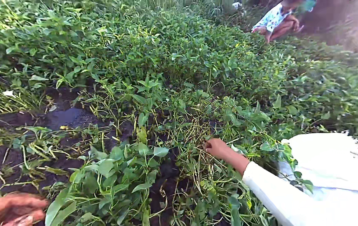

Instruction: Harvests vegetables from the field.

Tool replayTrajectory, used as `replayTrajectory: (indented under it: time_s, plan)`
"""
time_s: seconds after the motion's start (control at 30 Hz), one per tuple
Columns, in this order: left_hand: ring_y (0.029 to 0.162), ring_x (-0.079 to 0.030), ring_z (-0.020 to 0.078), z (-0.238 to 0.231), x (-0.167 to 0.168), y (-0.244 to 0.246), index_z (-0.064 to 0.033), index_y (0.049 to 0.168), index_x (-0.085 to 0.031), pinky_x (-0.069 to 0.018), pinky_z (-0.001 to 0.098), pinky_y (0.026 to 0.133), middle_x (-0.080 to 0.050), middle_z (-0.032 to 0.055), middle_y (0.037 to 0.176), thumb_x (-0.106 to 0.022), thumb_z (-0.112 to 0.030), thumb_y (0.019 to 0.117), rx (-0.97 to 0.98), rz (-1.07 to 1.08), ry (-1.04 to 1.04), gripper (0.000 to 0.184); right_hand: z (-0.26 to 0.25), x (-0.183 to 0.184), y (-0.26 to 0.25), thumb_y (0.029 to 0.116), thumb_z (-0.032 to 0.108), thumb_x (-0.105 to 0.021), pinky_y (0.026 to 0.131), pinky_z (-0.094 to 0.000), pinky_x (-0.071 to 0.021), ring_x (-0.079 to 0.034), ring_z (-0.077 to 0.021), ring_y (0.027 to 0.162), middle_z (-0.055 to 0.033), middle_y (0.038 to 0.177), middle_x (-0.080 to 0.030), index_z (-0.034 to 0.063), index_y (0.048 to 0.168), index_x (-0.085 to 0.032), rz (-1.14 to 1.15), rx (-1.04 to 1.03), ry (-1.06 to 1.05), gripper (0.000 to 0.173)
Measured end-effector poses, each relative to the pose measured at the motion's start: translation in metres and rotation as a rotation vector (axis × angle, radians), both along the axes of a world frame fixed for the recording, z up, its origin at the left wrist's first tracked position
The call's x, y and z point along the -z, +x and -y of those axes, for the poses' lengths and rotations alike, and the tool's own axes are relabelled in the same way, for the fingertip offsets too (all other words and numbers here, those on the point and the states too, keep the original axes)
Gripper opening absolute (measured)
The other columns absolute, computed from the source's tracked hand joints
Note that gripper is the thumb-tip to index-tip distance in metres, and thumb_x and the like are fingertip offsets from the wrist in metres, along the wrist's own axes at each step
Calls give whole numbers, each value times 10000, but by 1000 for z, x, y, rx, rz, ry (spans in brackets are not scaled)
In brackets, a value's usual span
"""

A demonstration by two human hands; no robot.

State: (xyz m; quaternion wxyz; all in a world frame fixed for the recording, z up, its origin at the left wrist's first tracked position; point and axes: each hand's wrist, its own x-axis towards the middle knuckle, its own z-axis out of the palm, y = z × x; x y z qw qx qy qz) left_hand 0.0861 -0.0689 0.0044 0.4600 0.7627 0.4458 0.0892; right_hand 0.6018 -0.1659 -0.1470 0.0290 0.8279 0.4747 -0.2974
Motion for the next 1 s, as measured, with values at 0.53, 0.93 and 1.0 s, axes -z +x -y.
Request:
replayTrajectory:
  time_s: [0.53,0.93,1.0]
  plan:
    - [887,-721,130,113,190,287,-45,1162,-709,-618,307,798,-728,60,1045,-609,-113,993,137,245,-254,208,55,25,25,966,239,-683,853,-500,-562,-698,-269,900,-139,985,-724,31,1063,-737,-311,389,237,236]
    - [755,-709,166,105,189,307,4,1301,-599,-605,294,638,-714,90,917,-667,24,928,-259,460,-409,379,61,22,-52,966,135,-693,730,-290,-637,-731,-120,782,-32,976,-742,54,1104,-698,-818,412,718,160]
    - [715,-693,172,100,190,296,-10,1273,-611,-588,290,598,-696,92,882,-645,25,943,-273,432,-436,333,58,21,-29,1013,138,-638,733,-308,-639,-740,-133,799,-38,999,-751,63,1134,-707,-757,453,685,158]
